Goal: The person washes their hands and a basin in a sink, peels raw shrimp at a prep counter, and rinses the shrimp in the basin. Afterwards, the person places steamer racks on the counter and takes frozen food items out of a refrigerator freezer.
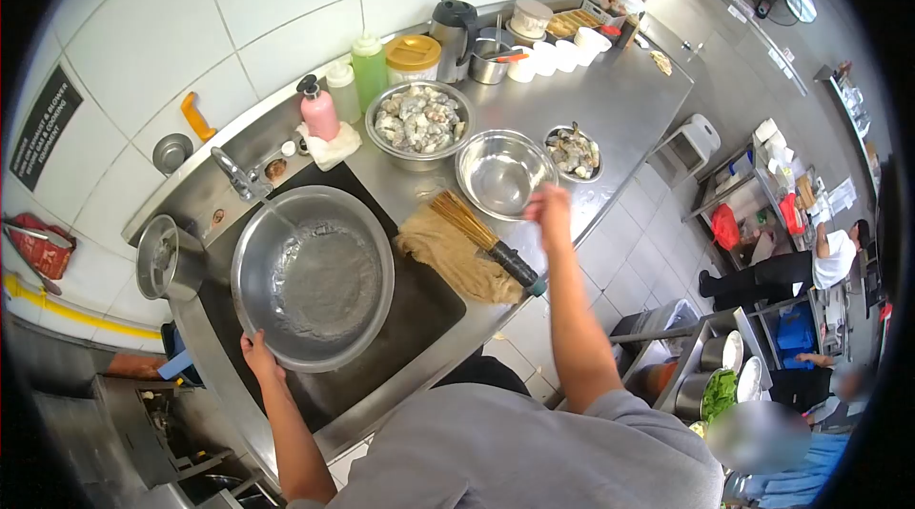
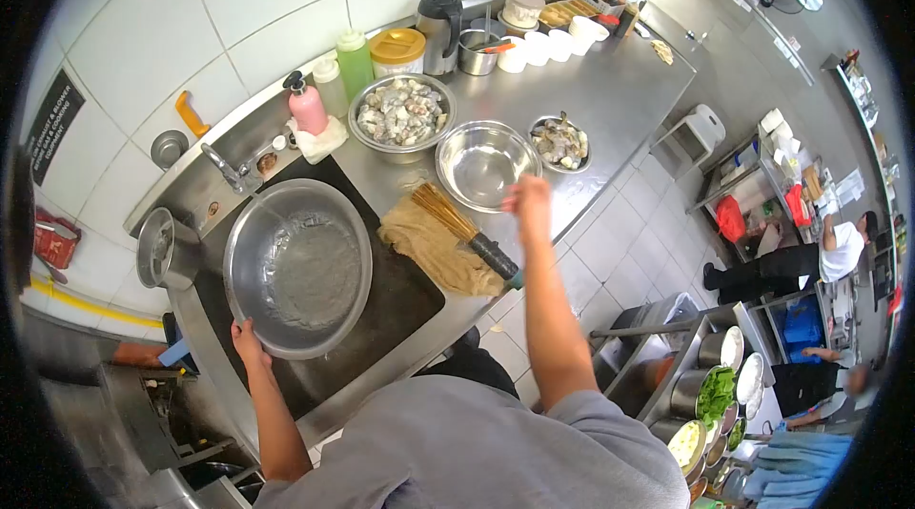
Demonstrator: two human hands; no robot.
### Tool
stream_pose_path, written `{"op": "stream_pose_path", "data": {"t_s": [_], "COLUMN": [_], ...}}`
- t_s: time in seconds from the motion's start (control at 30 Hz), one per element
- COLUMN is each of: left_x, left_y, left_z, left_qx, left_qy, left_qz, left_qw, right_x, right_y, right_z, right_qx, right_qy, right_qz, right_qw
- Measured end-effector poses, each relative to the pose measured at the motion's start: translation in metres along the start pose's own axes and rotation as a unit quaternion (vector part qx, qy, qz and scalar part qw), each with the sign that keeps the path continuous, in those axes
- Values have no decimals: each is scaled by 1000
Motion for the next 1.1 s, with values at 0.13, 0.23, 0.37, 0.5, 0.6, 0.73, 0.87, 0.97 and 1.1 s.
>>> {"op": "stream_pose_path", "data": {"t_s": [0.13,0.23,0.37,0.5,0.6,0.73,0.87,0.97,1.1], "left_x": [-10,-22,-12,-22,-32,-57,-48,-66,-63], "left_y": [1,-2,4,-1,1,-5,3,-6,1], "left_z": [1,3,11,3,-3,-19,-12,-25,-14], "left_qx": [-32,-53,-60,-115,-148,-179,-182,-172,-159], "left_qy": [2,-6,-20,-72,-92,-94,-113,-99,-91], "left_qz": [22,47,57,89,114,164,216,215,213], "left_qw": [999,997,996,987,978,966,953,956,960], "right_x": [0,-6,-6,-17,5,90,153,146,91], "right_y": [112,128,127,148,156,145,67,-16,-161], "right_z": [71,104,131,172,185,171,131,97,14], "right_qx": [-212,-164,-163,-100,-66,-53,53,145,282], "right_qy": [-44,-63,-117,-132,-110,-70,-30,-5,-1], "right_qz": [40,40,92,110,120,-38,-117,-182,-270], "right_qw": [975,984,975,980,984,995,991,972,921]}}
Point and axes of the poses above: each hand's wrist, its own z-axis towards the middle knuckle, its own y-axis out of the back of the hand, x = y × z, the point moved 4 cm from there along z, towards the middle knuckle, and after that the axes turned 10 degrees about z, right-handed, at the moved point
